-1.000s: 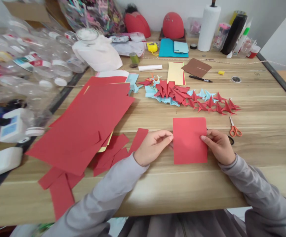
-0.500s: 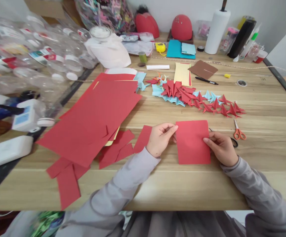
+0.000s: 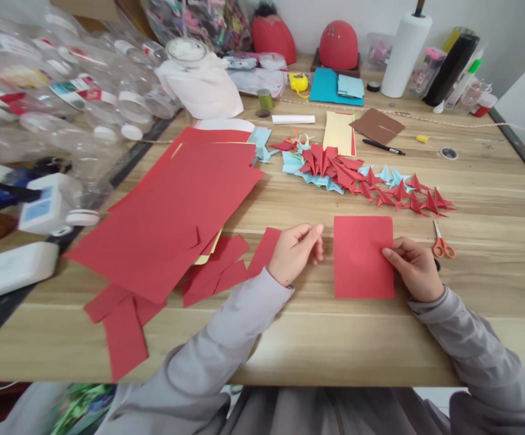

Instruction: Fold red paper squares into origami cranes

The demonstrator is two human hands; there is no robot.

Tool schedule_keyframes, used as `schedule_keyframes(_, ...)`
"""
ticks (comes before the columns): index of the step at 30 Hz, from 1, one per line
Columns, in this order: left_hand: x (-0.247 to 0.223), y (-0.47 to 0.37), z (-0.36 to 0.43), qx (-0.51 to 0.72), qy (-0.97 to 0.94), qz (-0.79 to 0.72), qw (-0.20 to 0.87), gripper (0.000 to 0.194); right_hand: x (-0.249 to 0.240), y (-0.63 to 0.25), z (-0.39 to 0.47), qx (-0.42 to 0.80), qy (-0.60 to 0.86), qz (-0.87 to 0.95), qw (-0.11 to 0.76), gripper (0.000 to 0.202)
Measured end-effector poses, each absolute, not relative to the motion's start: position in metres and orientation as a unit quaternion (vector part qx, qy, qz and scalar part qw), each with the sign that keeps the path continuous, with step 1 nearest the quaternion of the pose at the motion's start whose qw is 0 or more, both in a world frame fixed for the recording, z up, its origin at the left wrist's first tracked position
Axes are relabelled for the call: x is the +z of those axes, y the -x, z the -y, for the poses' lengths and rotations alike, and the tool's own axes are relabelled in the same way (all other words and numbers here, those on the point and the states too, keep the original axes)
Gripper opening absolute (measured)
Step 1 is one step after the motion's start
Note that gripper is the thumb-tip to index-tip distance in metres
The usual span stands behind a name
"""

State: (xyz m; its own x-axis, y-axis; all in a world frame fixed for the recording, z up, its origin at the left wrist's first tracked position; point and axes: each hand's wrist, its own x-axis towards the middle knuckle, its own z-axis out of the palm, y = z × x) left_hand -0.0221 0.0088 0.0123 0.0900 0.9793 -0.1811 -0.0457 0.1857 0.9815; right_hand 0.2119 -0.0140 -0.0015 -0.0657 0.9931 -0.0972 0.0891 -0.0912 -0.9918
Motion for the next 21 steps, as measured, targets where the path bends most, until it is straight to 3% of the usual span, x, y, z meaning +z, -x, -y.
schedule_keyframes(6,0.01,0.014,-0.005,0.414,-0.471,-0.47,0.621,0.033,0.002,-0.208,0.015,0.528,0.51,0.533,0.421,0.023)
schedule_keyframes(13,0.009,0.027,-0.009,0.455,-0.535,-0.544,0.459,0.048,-0.004,-0.212,0.013,0.52,0.536,0.485,0.456,0.024)
schedule_keyframes(14,0.008,0.028,-0.01,0.451,-0.55,-0.554,0.434,0.044,-0.005,-0.212,0.012,0.526,0.533,0.478,0.458,0.023)
schedule_keyframes(16,0.005,0.027,-0.009,0.454,-0.573,-0.553,0.399,0.018,-0.007,-0.211,0.013,0.546,0.523,0.465,0.461,0.022)
schedule_keyframes(17,0.003,0.026,-0.008,0.453,-0.591,-0.539,0.394,0.018,-0.007,-0.21,0.014,0.558,0.519,0.455,0.46,0.022)
schedule_keyframes(19,0.001,0.024,-0.006,0.452,-0.639,-0.489,0.385,0.045,-0.007,-0.208,0.015,0.59,0.512,0.435,0.448,0.023)
schedule_keyframes(21,-0.001,0.022,-0.005,0.454,-0.695,-0.431,0.355,0.041,-0.006,-0.207,0.016,0.619,0.508,0.424,0.423,0.025)
